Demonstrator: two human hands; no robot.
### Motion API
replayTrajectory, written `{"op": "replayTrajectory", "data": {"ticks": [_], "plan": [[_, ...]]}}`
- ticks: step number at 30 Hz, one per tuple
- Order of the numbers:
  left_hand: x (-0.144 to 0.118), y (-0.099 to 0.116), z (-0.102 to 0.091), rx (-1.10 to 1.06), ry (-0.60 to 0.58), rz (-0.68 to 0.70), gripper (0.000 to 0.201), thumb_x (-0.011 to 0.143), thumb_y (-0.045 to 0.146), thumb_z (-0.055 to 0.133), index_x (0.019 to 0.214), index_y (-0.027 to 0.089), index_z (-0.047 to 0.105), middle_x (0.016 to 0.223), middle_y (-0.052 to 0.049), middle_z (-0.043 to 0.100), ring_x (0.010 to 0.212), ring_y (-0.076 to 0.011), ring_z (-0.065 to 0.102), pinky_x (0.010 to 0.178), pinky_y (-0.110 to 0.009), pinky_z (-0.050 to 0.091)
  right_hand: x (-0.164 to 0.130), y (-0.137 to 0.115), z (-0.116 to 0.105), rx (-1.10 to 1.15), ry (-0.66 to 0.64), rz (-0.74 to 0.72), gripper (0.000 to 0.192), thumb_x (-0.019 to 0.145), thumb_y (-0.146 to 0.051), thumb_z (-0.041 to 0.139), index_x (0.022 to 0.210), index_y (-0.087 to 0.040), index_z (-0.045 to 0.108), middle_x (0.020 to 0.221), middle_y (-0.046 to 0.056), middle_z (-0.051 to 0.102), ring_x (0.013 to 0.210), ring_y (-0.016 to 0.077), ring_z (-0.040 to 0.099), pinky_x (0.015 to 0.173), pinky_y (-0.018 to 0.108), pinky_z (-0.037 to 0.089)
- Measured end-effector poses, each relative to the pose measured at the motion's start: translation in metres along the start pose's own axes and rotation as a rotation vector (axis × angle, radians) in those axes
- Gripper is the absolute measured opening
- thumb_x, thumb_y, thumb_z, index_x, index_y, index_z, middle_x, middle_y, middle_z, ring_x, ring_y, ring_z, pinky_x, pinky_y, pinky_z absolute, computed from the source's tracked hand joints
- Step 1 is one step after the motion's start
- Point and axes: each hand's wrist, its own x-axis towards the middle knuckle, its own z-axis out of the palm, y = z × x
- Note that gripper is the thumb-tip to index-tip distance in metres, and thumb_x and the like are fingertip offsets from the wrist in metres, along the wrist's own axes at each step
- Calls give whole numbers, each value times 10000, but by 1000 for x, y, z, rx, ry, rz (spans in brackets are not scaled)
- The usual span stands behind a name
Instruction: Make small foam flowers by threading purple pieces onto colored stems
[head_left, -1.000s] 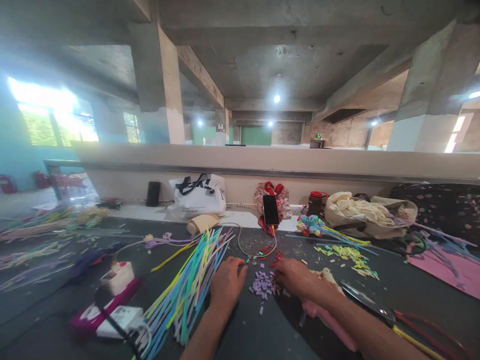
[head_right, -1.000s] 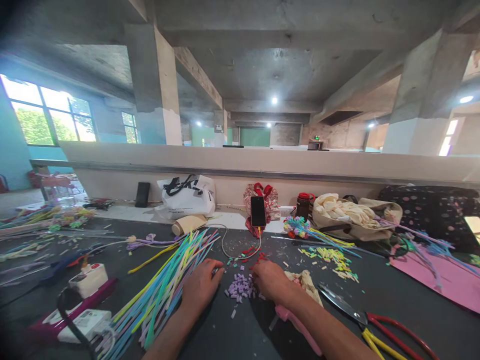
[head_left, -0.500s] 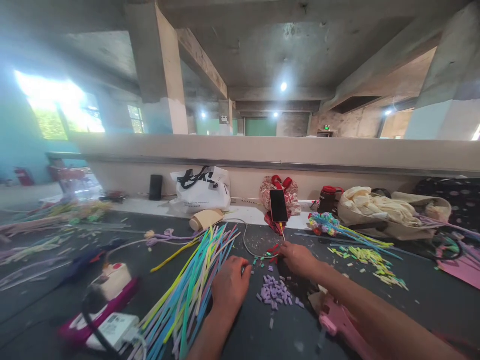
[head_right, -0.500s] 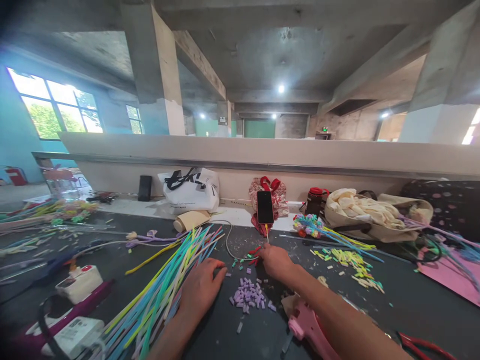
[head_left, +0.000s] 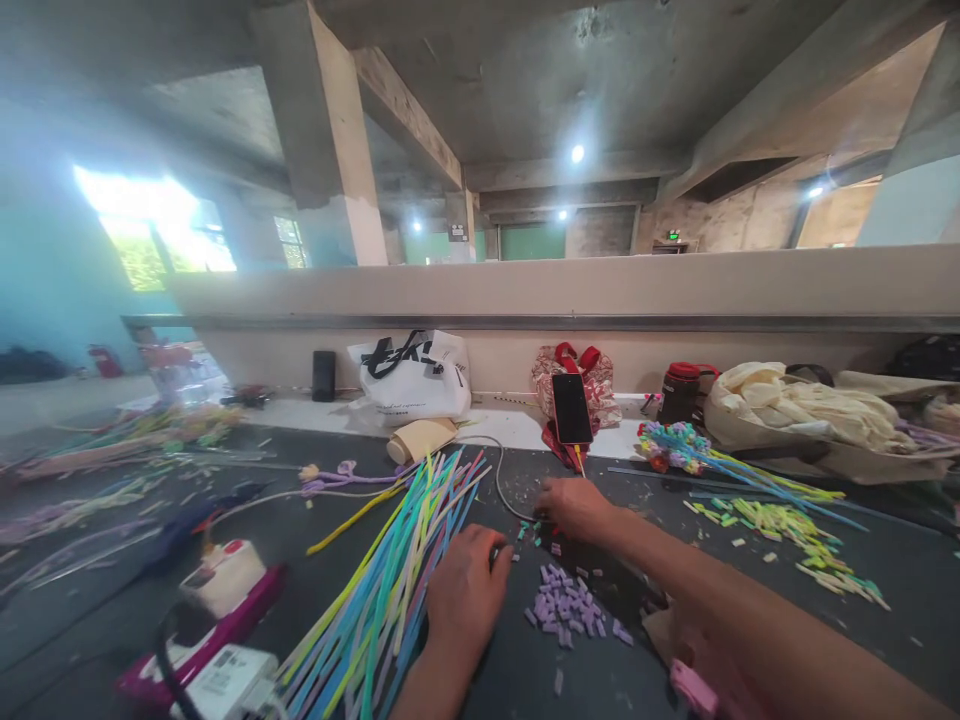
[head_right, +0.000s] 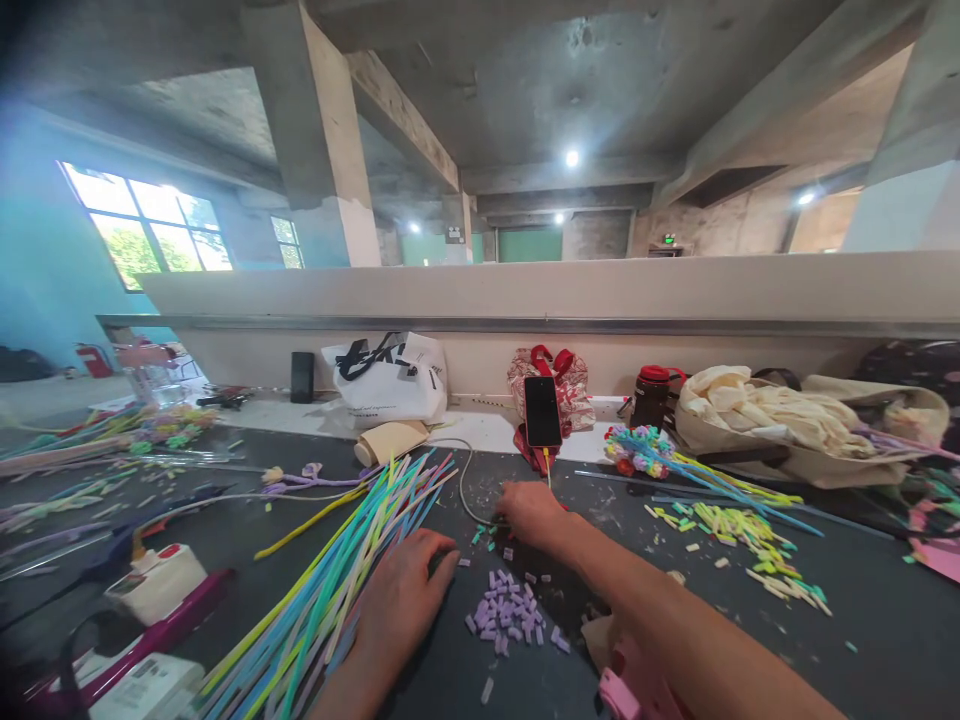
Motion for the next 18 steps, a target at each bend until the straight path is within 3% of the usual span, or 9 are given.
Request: {"op": "replayTrajectory", "data": {"ticks": [7,12,18], "plan": [[1,-2,-1,-58,24,-17,215,758,257,387,804,205,591,875,-29,603,855,-167,519,745,-278,363,0,0,9,11,3,-34,198,706,-115,465,874,-113,569,878,126,591,769,218,575,595,260,400],[2,-3,-1,-75,35,-29,202,758,265,394,794,209,585,860,-21,605,847,-161,518,743,-277,360,-1,0,7,75,22,-18,238,778,-132,352,921,-137,542,859,95,597,771,185,568,591,242,386],[1,-2,-1,-48,24,-32,212,758,256,392,801,206,593,877,-30,605,858,-171,516,752,-288,360,1,-13,8,154,4,-120,221,688,-220,489,887,-177,574,849,60,604,787,183,556,614,231,373]]}}
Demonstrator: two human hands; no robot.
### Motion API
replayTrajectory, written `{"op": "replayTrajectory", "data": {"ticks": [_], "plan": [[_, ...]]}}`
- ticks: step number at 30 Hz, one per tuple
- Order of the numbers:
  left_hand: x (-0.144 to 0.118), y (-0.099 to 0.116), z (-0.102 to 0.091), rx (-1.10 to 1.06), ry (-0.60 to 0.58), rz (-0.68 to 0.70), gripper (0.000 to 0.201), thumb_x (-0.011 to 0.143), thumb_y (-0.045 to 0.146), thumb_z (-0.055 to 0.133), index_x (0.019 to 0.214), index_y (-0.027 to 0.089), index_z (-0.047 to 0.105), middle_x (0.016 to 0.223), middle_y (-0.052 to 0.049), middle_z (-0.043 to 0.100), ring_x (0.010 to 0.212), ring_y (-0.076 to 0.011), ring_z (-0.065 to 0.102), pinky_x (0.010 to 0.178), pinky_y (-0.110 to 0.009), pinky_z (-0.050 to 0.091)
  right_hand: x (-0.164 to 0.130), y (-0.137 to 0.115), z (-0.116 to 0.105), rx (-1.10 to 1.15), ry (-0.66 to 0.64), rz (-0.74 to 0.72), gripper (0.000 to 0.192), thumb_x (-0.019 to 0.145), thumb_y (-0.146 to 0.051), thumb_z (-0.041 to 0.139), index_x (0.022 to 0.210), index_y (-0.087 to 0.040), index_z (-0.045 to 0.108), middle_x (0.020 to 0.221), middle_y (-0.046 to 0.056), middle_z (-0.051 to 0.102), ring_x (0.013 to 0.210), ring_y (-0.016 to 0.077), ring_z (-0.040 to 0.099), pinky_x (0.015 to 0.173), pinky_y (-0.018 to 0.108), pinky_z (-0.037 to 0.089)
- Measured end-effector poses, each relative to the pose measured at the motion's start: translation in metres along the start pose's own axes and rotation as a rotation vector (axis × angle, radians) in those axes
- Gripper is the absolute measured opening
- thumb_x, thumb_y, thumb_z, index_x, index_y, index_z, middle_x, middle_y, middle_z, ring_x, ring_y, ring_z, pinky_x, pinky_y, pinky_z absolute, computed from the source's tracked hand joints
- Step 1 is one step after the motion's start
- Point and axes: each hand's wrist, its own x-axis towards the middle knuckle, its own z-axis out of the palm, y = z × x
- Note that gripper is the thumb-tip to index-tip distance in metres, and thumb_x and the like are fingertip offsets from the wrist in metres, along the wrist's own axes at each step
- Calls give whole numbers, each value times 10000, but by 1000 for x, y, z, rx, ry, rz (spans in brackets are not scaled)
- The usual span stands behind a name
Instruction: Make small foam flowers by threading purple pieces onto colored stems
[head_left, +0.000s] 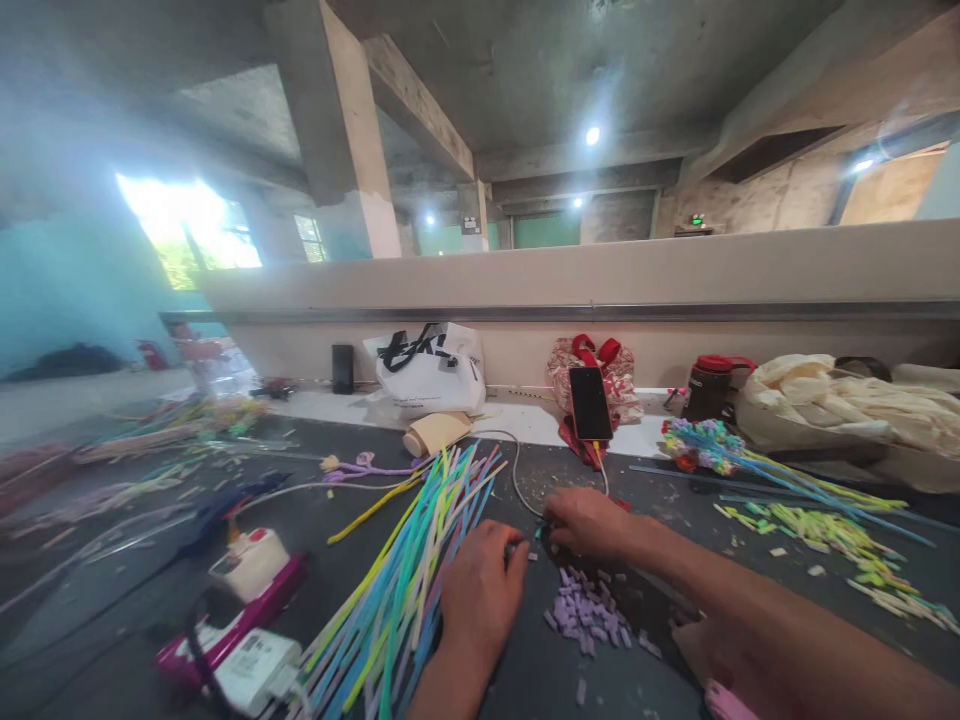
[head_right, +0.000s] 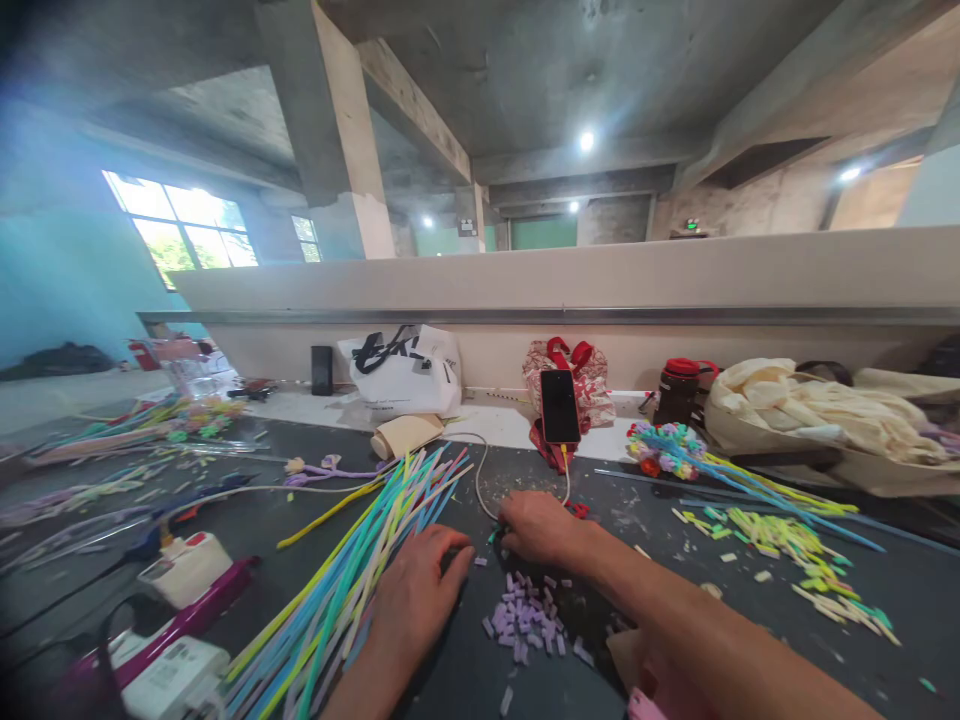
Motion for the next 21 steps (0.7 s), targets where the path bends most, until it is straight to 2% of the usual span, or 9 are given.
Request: {"op": "replayTrajectory", "data": {"ticks": [3,6,13,19,21], "plan": [[-2,1,1,4,5,15,213,757,258,391,798,206,594,861,-34,601,839,-167,521,738,-282,370,-1,-4,1,26,24,-37,282,686,-213,484,959,-178,544,896,56,589,833,179,539,651,232,370],[-3,1,4,-3,9,20,205,752,253,398,796,206,593,850,-34,596,828,-167,523,713,-275,376,-1,-7,2,32,40,-54,258,703,-162,442,938,-169,547,895,57,581,834,168,533,667,231,365],[-8,-1,4,-16,26,13,186,735,257,430,820,211,589,865,-33,585,838,-173,510,715,-283,378,-3,-18,-4,-24,37,-73,204,748,-161,399,830,-196,583,810,53,587,713,168,568,548,231,355],[-18,-8,-9,83,47,-38,237,684,306,497,890,219,574,952,-55,559,925,-216,468,766,-334,372,-18,-34,-11,-123,63,-53,137,726,-180,446,697,-215,576,668,35,605,551,154,574,419,224,277],[-16,-13,-18,186,38,-60,292,653,348,522,911,220,571,983,-76,549,963,-249,450,775,-374,365,-26,-41,-7,-148,126,-112,129,721,-178,459,644,-218,554,625,21,600,524,138,564,407,220,271]]}}
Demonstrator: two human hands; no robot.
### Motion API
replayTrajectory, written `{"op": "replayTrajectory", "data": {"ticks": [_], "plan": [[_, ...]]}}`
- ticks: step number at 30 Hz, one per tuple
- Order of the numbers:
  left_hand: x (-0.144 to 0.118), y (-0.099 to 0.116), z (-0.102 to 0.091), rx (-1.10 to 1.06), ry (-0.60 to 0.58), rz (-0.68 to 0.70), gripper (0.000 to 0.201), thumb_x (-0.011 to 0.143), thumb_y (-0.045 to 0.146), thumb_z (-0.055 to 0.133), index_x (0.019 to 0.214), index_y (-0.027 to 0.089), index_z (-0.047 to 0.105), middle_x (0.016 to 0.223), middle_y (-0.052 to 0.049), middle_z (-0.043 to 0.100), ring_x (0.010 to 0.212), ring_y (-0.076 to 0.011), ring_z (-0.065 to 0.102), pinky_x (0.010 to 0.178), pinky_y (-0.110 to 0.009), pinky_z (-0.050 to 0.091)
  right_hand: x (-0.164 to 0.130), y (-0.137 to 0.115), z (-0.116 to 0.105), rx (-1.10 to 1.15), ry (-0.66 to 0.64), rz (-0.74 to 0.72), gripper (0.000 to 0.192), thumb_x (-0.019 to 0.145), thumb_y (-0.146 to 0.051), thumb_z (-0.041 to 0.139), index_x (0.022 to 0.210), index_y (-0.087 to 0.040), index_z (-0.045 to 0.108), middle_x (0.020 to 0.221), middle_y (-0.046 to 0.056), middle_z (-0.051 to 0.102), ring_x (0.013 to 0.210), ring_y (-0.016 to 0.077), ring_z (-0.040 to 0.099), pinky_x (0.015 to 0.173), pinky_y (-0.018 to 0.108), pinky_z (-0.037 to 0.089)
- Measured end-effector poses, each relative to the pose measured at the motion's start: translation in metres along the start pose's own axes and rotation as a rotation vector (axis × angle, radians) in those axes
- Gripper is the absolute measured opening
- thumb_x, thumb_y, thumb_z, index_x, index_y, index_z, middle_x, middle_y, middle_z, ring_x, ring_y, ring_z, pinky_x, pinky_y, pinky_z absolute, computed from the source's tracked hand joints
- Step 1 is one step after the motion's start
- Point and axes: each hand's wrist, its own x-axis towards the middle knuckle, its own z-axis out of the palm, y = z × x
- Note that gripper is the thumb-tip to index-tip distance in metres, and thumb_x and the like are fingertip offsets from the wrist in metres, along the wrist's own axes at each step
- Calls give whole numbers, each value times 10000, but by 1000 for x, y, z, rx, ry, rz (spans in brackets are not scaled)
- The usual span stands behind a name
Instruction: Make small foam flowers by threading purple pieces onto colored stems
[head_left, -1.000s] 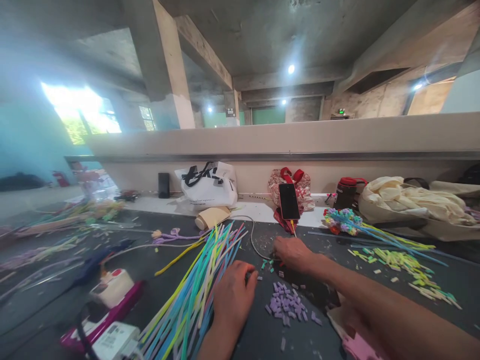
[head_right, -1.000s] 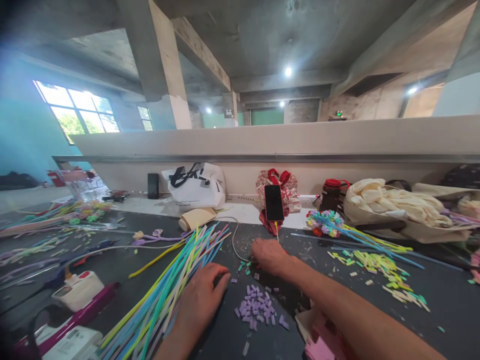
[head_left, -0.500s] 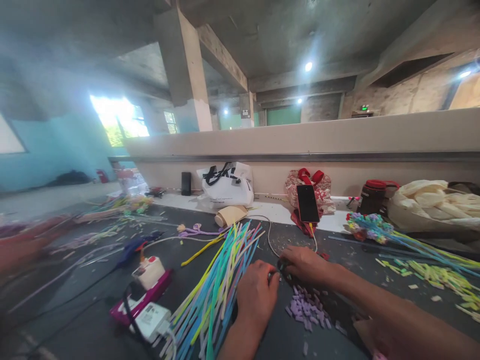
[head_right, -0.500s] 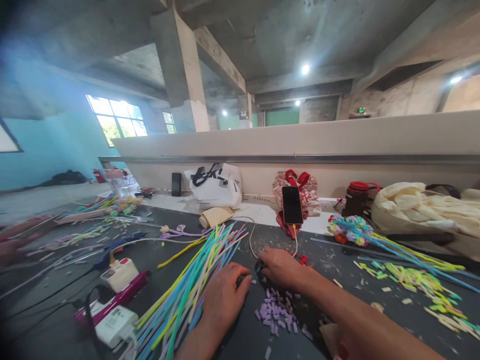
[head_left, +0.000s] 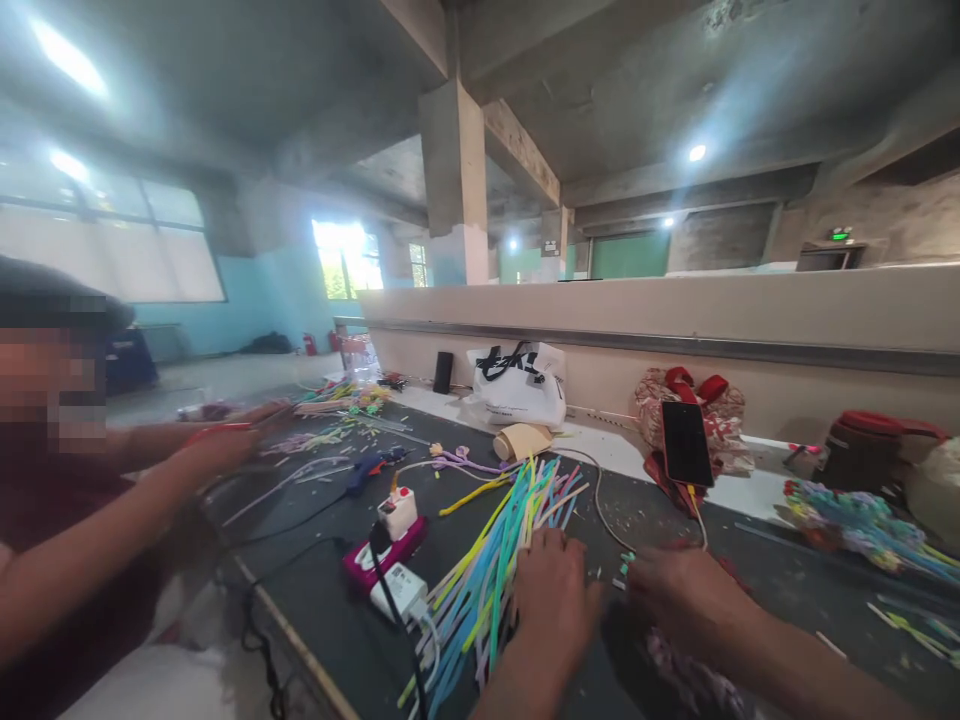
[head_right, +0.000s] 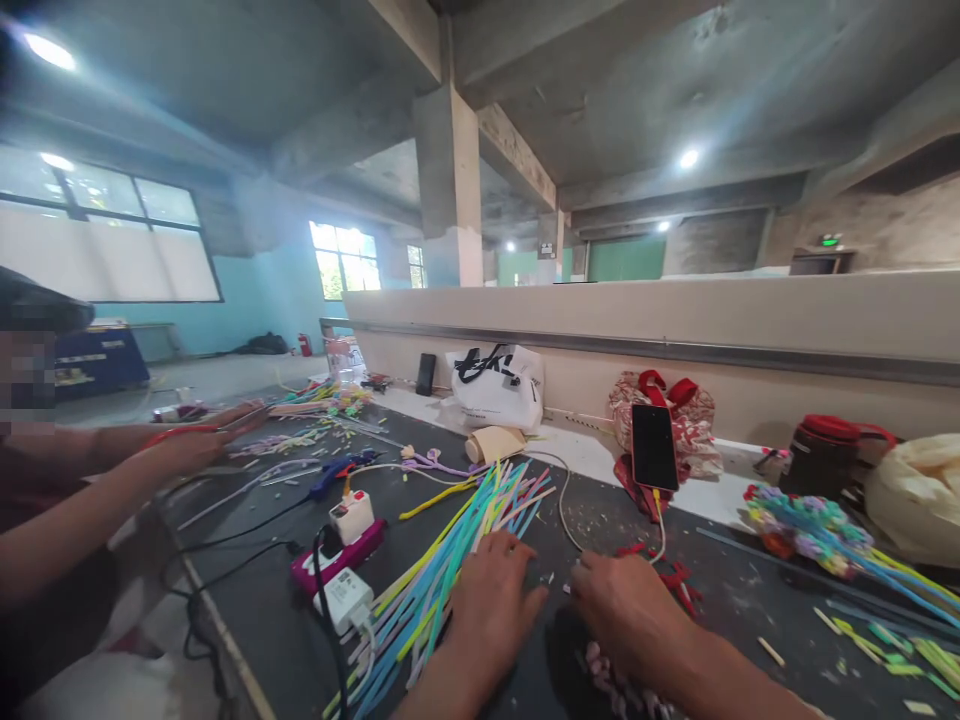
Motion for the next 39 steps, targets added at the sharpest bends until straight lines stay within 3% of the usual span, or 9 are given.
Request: {"op": "replayTrajectory", "data": {"ticks": [3,6,9,11,15,21,30,35,39], "plan": [[8,-17,-9,150,-12,-89,507,549,487,568,979,219,545,1075,-113,512,1072,-315,369,841,-466,296,-13,-15,4,-21,110,-93,104,719,-177,463,653,-214,534,676,15,608,538,134,567,407,214,287],[14,-39,-10,216,-74,-231,781,419,598,580,1096,225,468,1237,-152,388,1156,-357,263,871,-529,222,-24,-26,4,-32,119,-119,91,703,-154,471,679,-220,529,695,-6,616,509,130,578,392,216,282],[13,-55,-8,203,-99,-342,879,415,597,577,1180,213,381,1261,-193,350,1129,-377,305,826,-535,269,-32,-30,4,-26,149,-165,97,690,-142,478,640,-218,512,634,-23,607,487,123,582,372,215,271],[11,-59,-8,194,-87,-369,853,476,549,571,1211,186,336,1202,-210,409,1058,-369,392,782,-513,320,-35,-30,5,-21,181,-177,99,694,-153,479,621,-216,502,615,-20,601,506,121,585,372,213,278],[8,-53,-10,163,-86,-310,582,625,297,528,1175,184,377,1007,-142,552,950,-300,481,756,-441,369,-40,-29,8,-76,125,-157,93,668,-142,502,629,-224,523,645,-16,615,522,133,593,365,229,278],[2,-29,-2,30,-116,-180,503,663,23,400,1117,235,442,999,-103,556,935,-225,504,770,-345,380,-42,-35,5,-152,36,-170,38,665,-231,523,685,-232,556,703,-4,644,508,151,595,332,262,216],[16,-51,-20,-433,-37,-290,547,582,68,488,1116,175,441,970,-81,602,878,-210,552,701,-261,408,-40,-36,8,-166,-35,-69,40,677,-232,525,666,-221,562,705,1,633,550,167,601,341,252,147],[20,-55,-26,-728,-29,-348,527,568,102,496,1090,146,439,744,-11,620,517,-127,555,454,-208,414,-38,-42,-3,-131,-54,-57,134,696,-159,465,656,-225,574,649,-2,625,523,165,590,349,250,109],[18,-55,-33,-851,-4,-385,496,539,85,503,1031,146,478,595,38,577,404,-91,485,393,-189,373,-31,-46,-9,-91,-63,-60,152,684,-140,462,652,-213,591,645,9,634,496,151,584,344,224,154]]}}
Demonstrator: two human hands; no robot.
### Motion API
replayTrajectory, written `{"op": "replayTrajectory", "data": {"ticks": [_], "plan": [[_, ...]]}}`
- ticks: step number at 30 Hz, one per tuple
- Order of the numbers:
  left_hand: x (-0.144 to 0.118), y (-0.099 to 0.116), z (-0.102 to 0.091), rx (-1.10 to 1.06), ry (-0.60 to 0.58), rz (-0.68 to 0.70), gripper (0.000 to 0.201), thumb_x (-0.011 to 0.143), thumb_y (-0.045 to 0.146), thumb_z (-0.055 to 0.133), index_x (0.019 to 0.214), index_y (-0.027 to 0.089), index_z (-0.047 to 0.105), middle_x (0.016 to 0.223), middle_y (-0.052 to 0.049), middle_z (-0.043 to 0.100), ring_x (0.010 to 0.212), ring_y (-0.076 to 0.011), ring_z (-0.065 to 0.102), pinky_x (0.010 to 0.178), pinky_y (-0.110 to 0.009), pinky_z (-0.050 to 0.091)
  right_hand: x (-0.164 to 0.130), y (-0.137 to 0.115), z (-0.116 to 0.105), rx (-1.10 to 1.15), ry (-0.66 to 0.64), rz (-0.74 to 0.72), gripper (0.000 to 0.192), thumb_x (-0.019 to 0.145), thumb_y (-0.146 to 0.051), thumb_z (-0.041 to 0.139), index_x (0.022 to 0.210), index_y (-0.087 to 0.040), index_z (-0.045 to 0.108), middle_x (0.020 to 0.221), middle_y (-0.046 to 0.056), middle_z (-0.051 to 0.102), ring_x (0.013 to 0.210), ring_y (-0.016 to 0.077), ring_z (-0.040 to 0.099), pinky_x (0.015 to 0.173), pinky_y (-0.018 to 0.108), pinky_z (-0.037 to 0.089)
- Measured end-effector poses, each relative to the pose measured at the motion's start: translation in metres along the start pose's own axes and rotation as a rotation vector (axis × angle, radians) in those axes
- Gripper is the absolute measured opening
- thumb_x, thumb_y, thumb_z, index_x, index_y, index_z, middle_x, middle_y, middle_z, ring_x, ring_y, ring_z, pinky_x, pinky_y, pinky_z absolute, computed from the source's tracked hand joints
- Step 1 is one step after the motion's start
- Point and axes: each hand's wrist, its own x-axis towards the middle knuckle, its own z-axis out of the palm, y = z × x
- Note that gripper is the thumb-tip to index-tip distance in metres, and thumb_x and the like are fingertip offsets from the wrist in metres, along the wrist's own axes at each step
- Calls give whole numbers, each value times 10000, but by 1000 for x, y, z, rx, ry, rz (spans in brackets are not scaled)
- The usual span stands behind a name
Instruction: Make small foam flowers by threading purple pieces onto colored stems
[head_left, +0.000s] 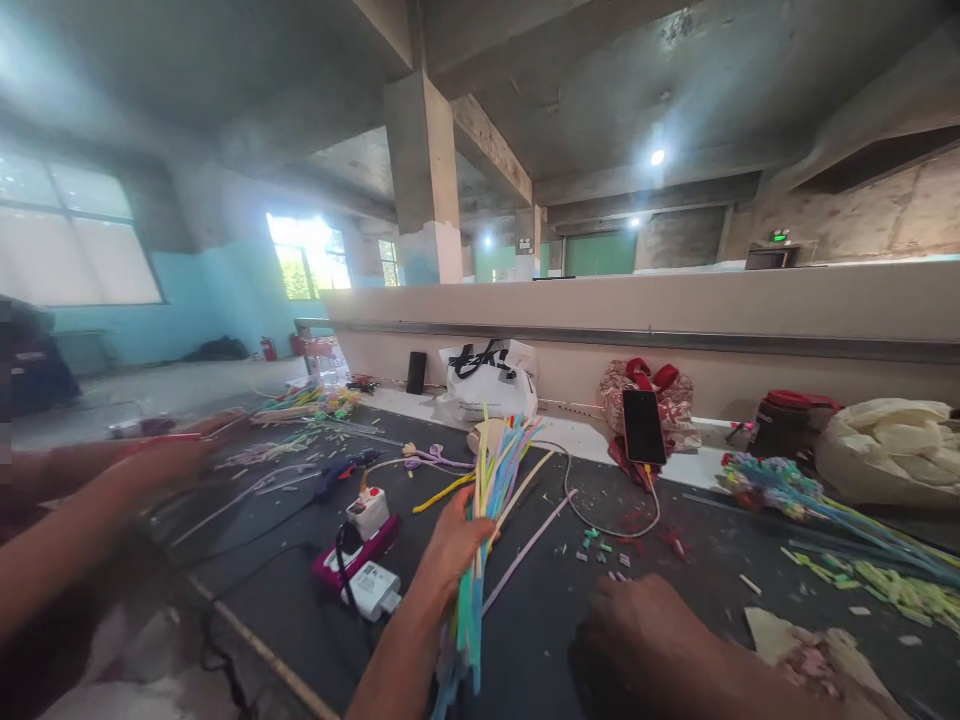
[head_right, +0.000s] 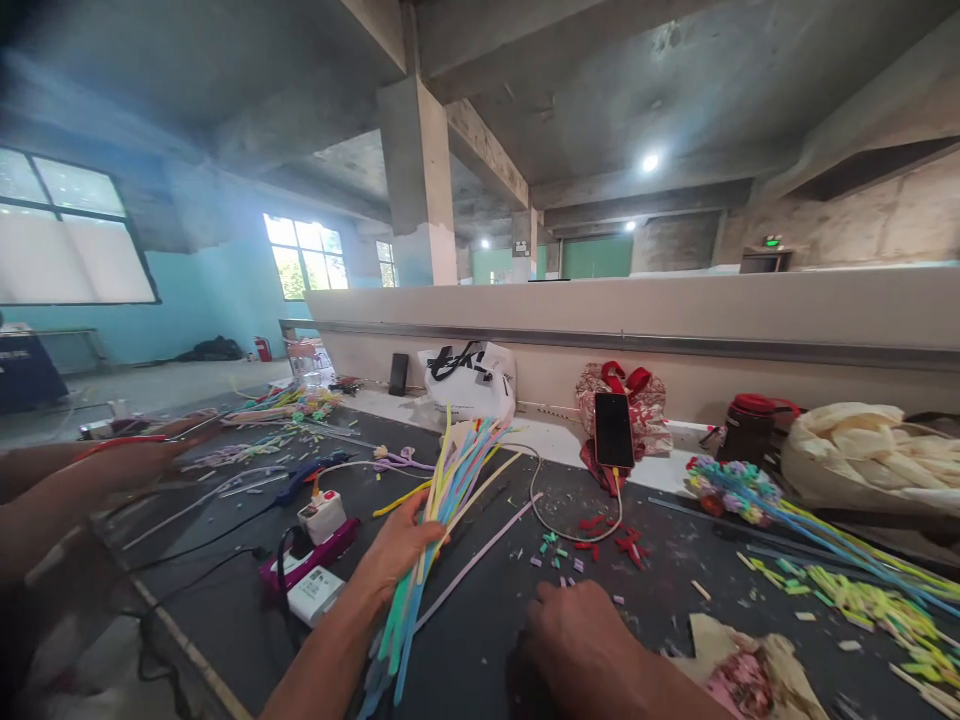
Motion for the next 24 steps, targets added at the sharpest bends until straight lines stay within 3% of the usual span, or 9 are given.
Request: {"op": "replayTrajectory", "data": {"ticks": [6,12,16,19,24], "plan": [[-3,17,-17,-54,74,-19,473,566,122,506,1035,139,453,592,42,574,450,-91,509,427,-177,381,25,1,-1,61,-30,-15,154,692,-118,453,663,-175,594,641,39,632,501,152,584,364,199,278],[-3,9,-13,20,48,28,452,570,114,476,1021,140,473,669,15,612,526,-117,546,502,-205,415,67,-7,-5,52,107,-54,250,731,-109,424,945,-199,515,896,73,558,636,168,599,449,227,401],[-2,-2,-10,150,67,67,478,569,83,447,1040,153,481,867,-38,622,742,-157,566,674,-241,408,92,-14,5,26,114,-104,157,758,-120,417,848,-169,535,840,78,558,636,179,593,457,244,426],[-2,-7,-9,265,87,39,511,574,88,441,1081,140,467,894,-82,622,798,-210,558,726,-303,381,101,-14,10,11,115,-137,136,773,-117,398,803,-134,530,796,85,564,628,180,584,464,252,432],[-8,-7,-3,428,-59,52,545,602,172,475,1143,169,406,918,-61,623,823,-197,564,700,-265,388,106,-7,-3,13,157,-179,195,794,-104,344,923,-121,489,859,92,553,651,186,565,488,275,429]]}}
